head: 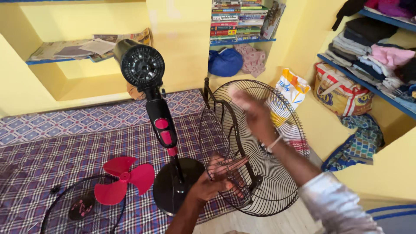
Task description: The person wipes the fan stand and motor housing with a cloth, then attaches the front grill and secures it by tightening the central knob. The fan blades and rear grill remain on the bed.
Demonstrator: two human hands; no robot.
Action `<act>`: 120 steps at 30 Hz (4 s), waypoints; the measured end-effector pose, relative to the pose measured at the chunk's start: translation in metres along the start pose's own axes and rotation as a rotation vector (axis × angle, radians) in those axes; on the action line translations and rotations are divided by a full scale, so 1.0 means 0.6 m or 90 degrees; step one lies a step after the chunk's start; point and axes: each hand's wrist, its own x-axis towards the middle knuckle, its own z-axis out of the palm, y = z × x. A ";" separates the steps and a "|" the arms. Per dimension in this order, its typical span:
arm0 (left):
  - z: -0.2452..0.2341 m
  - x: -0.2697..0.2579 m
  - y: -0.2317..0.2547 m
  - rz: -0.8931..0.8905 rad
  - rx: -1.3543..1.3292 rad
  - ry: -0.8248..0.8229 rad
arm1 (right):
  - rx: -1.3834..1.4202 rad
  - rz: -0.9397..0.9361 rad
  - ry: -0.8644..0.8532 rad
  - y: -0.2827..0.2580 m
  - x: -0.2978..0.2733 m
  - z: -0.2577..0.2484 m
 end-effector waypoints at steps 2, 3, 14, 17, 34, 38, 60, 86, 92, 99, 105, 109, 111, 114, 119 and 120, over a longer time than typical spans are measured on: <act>-0.010 -0.004 -0.003 0.011 0.010 0.004 | 0.371 -0.166 -0.062 -0.056 0.001 0.040; -0.017 -0.004 -0.003 0.003 0.027 0.032 | 0.242 -0.187 -0.126 -0.079 0.001 0.034; 0.000 0.005 0.083 0.032 0.098 0.048 | -0.016 -0.171 -0.119 -0.037 0.100 0.022; 0.006 -0.005 0.095 0.068 0.095 0.016 | -0.093 0.218 -0.051 0.015 0.104 -0.014; 0.017 0.014 0.128 0.085 0.140 -0.037 | 0.076 0.012 -0.027 -0.033 -0.188 -0.077; 0.035 0.008 0.135 0.077 0.100 -0.070 | -0.059 0.286 0.331 0.040 -0.242 -0.133; 0.077 -0.029 0.209 0.011 0.288 -0.056 | 0.651 0.631 0.165 0.235 -0.309 -0.145; 0.082 0.088 0.137 -0.105 0.173 0.265 | -0.155 0.017 0.080 -0.233 -0.259 -0.188; 0.102 0.064 0.174 -0.035 0.028 0.496 | -0.252 -0.184 -0.020 -0.231 -0.267 -0.121; 0.097 0.020 0.203 0.053 0.345 0.437 | -0.334 -0.301 -0.104 -0.147 -0.307 -0.078; 0.082 -0.004 0.181 0.178 0.289 0.499 | -0.422 -0.382 -0.164 -0.088 -0.311 -0.059; 0.080 -0.021 0.171 0.307 0.242 0.563 | -0.362 -0.355 -0.104 -0.057 -0.287 -0.063; 0.087 -0.027 0.176 0.362 0.250 0.590 | -0.324 -0.359 -0.037 -0.044 -0.284 -0.066; 0.096 -0.033 0.181 0.435 0.255 0.593 | -0.360 -0.218 0.008 -0.030 -0.283 -0.063; 0.087 -0.038 0.191 0.550 0.238 0.603 | -0.024 0.113 0.293 -0.010 -0.222 -0.031; 0.084 -0.042 0.194 0.563 0.238 0.604 | 0.021 0.130 0.304 -0.006 -0.203 -0.025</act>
